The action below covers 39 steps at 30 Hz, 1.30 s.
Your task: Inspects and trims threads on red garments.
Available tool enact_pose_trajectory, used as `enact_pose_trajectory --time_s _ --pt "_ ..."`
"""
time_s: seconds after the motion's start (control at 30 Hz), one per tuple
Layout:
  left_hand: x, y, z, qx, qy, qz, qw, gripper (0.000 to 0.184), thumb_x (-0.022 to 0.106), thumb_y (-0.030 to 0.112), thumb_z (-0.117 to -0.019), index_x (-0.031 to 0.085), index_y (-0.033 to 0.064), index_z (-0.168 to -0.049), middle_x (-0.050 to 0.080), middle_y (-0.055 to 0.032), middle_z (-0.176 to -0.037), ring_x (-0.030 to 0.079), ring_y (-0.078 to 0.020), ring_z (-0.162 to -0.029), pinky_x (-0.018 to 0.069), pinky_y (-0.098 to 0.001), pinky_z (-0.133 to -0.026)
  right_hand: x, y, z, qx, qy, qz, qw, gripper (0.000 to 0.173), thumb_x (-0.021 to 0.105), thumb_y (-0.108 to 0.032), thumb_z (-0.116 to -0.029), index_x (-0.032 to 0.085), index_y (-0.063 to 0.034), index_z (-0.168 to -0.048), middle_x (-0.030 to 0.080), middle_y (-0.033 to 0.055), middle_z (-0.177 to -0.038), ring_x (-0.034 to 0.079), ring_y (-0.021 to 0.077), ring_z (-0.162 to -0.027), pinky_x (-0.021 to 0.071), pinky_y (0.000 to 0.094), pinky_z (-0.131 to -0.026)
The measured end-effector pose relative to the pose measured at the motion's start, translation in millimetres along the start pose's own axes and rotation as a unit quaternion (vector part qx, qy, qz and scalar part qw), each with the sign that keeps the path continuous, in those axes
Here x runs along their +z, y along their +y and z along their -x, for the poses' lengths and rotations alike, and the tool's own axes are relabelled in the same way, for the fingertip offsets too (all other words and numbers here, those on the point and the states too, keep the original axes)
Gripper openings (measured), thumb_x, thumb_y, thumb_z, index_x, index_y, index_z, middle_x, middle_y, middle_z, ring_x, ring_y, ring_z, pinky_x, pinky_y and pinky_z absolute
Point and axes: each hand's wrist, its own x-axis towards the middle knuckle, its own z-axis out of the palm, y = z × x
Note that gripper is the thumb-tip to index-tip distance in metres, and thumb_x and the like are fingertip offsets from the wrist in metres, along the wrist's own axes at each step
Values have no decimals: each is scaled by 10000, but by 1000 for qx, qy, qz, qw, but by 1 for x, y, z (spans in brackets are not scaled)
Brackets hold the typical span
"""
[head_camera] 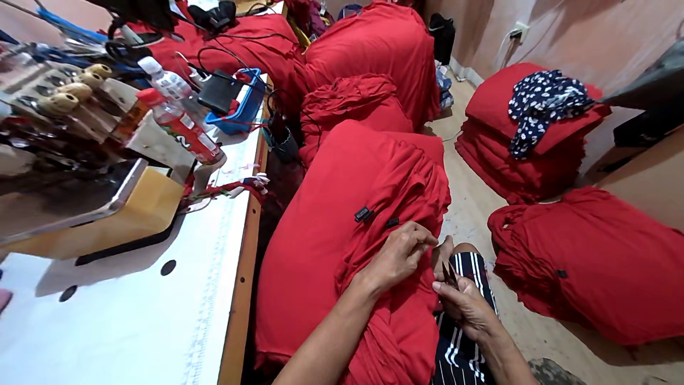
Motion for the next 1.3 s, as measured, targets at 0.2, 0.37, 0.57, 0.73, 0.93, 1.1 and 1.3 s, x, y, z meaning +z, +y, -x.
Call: enact_pose_trajectory --time_s 0.2,0.37,0.57,0.73,0.93,1.1,1.3 --pt "-6 1 0 25 -80 -19 996 273 500 -29 -996 728 -56 -1144 654 -238 -1261 612 -322 -1205 447 -405 -1076 -4 -15 5 -92 -27 -42 995 172 542 -54 -924 669 -163 -886 454 -145 -502 356 -64 -390 313 119 -392" --pt "-5 3 -3 1 -129 -59 990 293 484 -11 -1009 727 -32 -1171 642 -247 -1273 573 -373 -1238 415 -455 -1091 -5 -22 6 -112 -3 -13 994 190 511 -20 -955 649 -130 -884 476 -129 -523 354 -59 -400 318 117 -401" --pt "-4 8 -6 -23 -203 -129 970 240 529 7 -999 718 -33 -1141 651 -242 -1234 576 -400 -1196 422 -487 -1058 -3 -18 6 -70 9 -17 997 200 470 -19 -983 609 -126 -886 436 -124 -519 331 -51 -400 296 122 -399" --pt "-5 5 -3 -6 -155 -109 982 192 546 22 -994 691 -89 -1052 654 -258 -1130 607 -382 -1123 452 -466 -1023 -6 -20 4 -74 15 -26 997 234 440 -25 -1009 601 -130 -875 431 -127 -509 337 -56 -398 301 119 -400" --pt "-6 -3 2 57 -61 -21 996 225 475 16 -1014 662 -105 -1050 670 -245 -1172 610 -319 -1198 439 -396 -1072 -2 -22 5 -114 70 32 991 193 462 10 -999 620 -45 -1095 485 -120 -593 361 -52 -429 329 113 -416" --pt "-13 2 7 32 -14 18 999 264 425 38 -1039 647 -101 -1068 680 -212 -1099 640 -224 -1096 479 -344 -994 8 -27 3 -129 -49 52 989 268 457 -72 -996 653 -68 -1178 508 -159 -624 376 -67 -465 344 123 -444" --pt "-15 3 9 28 2 23 999 267 414 49 -1042 641 -89 -1072 672 -188 -1071 632 -183 -1053 478 -318 -967 13 -22 -3 -155 -88 53 982 319 469 -72 -996 570 -53 -1298 600 -138 -790 417 -76 -524 378 114 -480"
